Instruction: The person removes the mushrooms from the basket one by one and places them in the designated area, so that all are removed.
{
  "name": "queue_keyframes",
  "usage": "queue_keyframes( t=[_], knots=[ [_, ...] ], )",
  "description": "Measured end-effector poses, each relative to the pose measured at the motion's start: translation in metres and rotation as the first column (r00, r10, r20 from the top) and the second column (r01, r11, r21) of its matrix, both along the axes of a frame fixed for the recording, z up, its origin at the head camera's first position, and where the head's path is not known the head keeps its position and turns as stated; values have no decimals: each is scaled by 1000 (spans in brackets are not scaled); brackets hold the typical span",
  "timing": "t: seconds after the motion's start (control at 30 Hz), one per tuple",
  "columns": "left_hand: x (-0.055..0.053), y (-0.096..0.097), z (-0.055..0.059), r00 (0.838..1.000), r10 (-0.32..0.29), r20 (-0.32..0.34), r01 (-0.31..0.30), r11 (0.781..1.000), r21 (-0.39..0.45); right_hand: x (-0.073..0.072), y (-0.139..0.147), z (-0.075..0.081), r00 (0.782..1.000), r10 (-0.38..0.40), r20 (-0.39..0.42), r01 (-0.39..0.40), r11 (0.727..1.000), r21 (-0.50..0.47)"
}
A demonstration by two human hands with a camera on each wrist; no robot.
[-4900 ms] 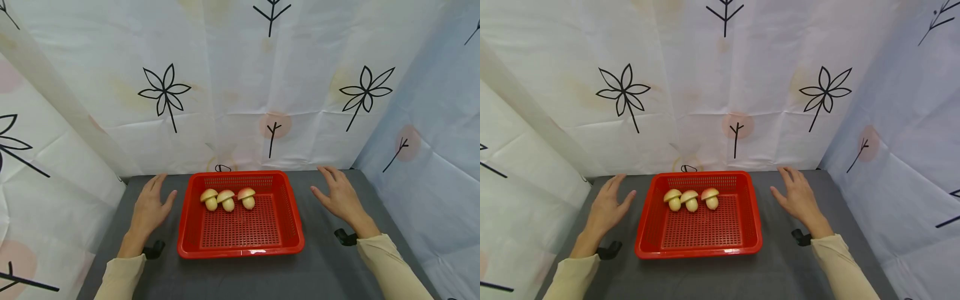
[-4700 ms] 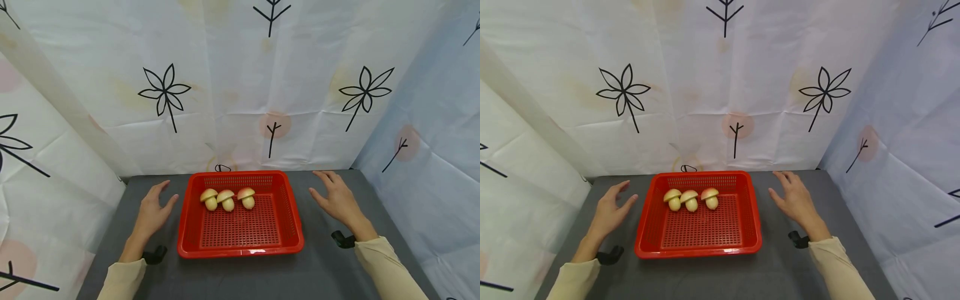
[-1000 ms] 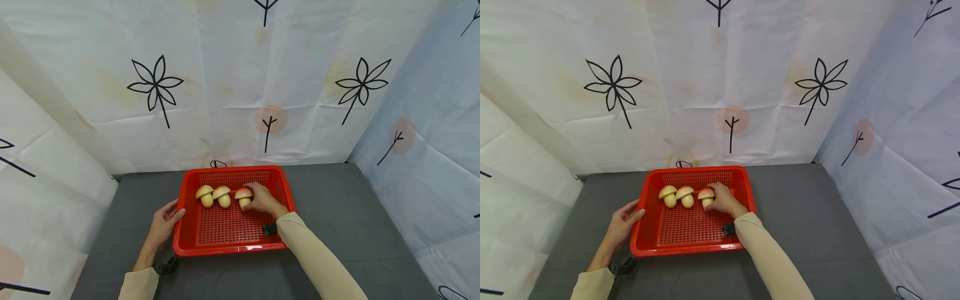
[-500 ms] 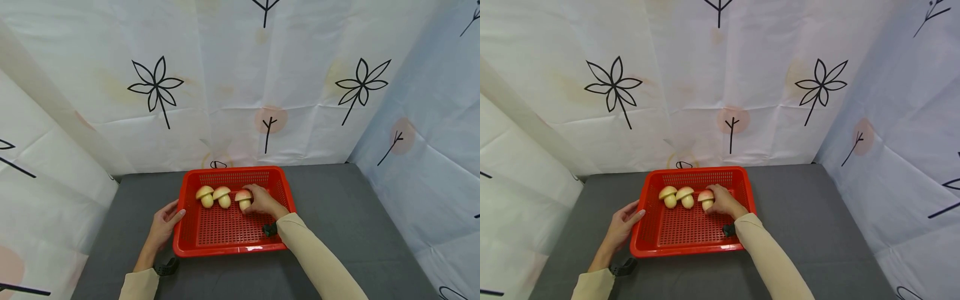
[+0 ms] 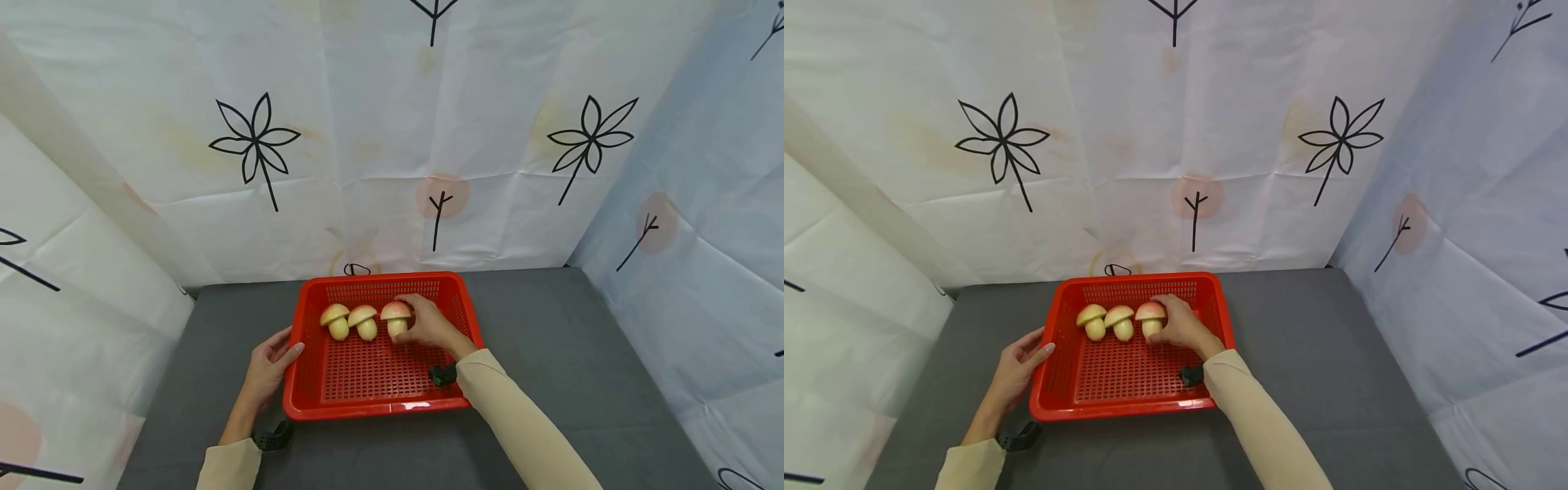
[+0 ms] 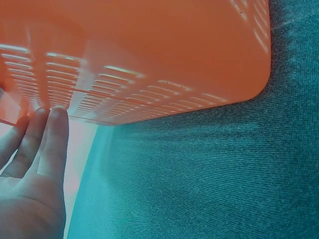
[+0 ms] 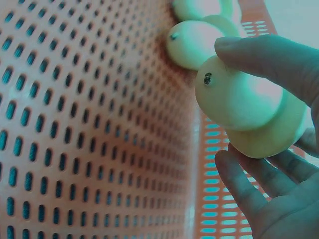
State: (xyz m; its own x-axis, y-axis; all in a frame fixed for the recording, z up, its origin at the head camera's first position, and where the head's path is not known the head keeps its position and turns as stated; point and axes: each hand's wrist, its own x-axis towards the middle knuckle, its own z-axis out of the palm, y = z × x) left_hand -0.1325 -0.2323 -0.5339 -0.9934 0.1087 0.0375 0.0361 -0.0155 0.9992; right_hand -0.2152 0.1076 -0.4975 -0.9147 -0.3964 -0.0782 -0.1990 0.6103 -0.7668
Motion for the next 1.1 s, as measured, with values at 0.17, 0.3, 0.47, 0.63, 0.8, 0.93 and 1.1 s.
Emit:
queue_keyframes(
  t=[0.17,0.3,0.47,0.63,0.8,0.93,1.1],
  knots=[
    [0,1,1,1000,6,1,-6,1000,7,6,2,15,999,1,-46,-2,1000,-23],
    [1,1,1,1000,9,8,-9,1000,10,10,5,26,998,3,-70,-6,999,-46],
    [1,0,1,1000,7,16,-7,1000,6,16,13,40,995,11,-94,-21,994,-106],
    [1,0,0,1000,4,20,-4,1000,8,21,26,53,991,-8,-133,-10,991,-134],
    [0,0,-1,1000,0,15,-1,1000,19,25,44,61,976,-40,-212,9,990,-143],
    [0,0,0,1000,12,22,-12,1000,1,26,60,67,965,-60,-254,24,989,-143],
    [0,0,0,999,11,32,-10,1000,-4,27,83,70,967,-99,-237,55,981,-186]
  ],
)
